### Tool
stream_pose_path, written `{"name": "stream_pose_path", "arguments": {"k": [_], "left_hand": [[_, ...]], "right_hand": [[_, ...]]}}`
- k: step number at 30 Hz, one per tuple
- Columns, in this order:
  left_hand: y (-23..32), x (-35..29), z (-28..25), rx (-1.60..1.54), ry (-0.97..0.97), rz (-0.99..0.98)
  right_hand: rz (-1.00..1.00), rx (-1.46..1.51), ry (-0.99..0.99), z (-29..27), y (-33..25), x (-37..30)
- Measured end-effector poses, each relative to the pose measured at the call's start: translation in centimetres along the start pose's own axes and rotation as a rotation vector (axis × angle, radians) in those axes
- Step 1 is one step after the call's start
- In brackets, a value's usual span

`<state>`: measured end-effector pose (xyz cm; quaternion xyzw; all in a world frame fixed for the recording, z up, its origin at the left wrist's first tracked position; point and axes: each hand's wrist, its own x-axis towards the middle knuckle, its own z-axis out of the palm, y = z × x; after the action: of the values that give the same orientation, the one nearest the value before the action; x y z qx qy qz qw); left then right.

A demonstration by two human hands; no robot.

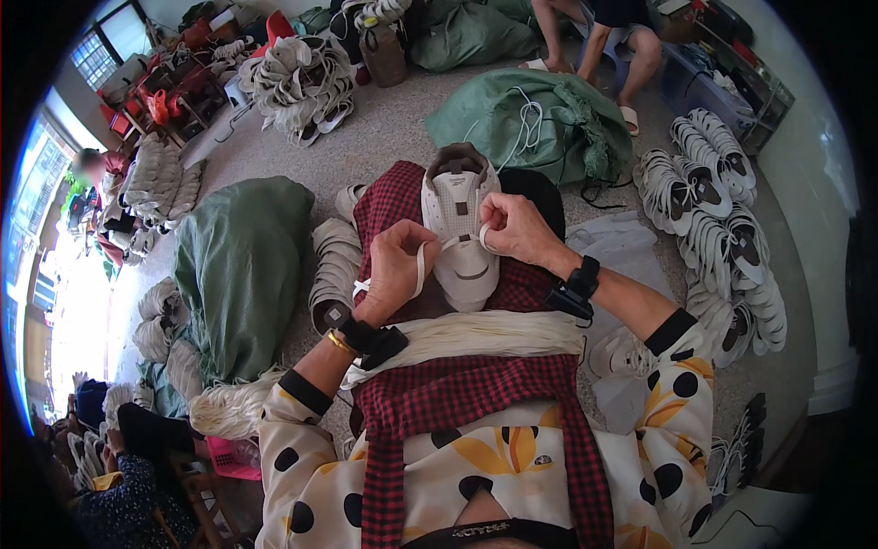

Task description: Lace and knot the shoelaces on white athletic shoes.

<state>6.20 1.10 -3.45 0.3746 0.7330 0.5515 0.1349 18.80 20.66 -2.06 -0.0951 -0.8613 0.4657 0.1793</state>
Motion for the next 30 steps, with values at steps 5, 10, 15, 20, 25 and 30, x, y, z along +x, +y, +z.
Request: {"name": "stream_pose_path", "arguments": {"k": [5,10,15,20,25,30], "left_hand": [[0.4,0.8,0.8,0.104,0.020,0.117],[1.7,2.2,-0.2,0.235,-0.161,0.220],[3.8,4.2,-1.6,0.714,-0.280,0.813],[5.1,6.4,-2.9,0.806,-0.696,0.668],[2.6,9.3,-3.6,0.691,-0.853,0.658],[3.9,8.5,-3.1,0.789,-0.820,0.645]], "right_hand": [[-0.024,0.073,0.002,0.2,0.6,0.6],[-0.143,-0.044,-0.054,-0.7,-0.1,0.4],[-0.603,-0.730,-0.061,-1.4,-2.3,2.2],[-0.543,-0.846,-0.519,-1.9,-2.8,4.0],[-0.360,-0.715,-0.734,-2.9,-4.7,5.9],[-0.308,-0.699,-0.739,-3.2,-2.9,5.9]]}}
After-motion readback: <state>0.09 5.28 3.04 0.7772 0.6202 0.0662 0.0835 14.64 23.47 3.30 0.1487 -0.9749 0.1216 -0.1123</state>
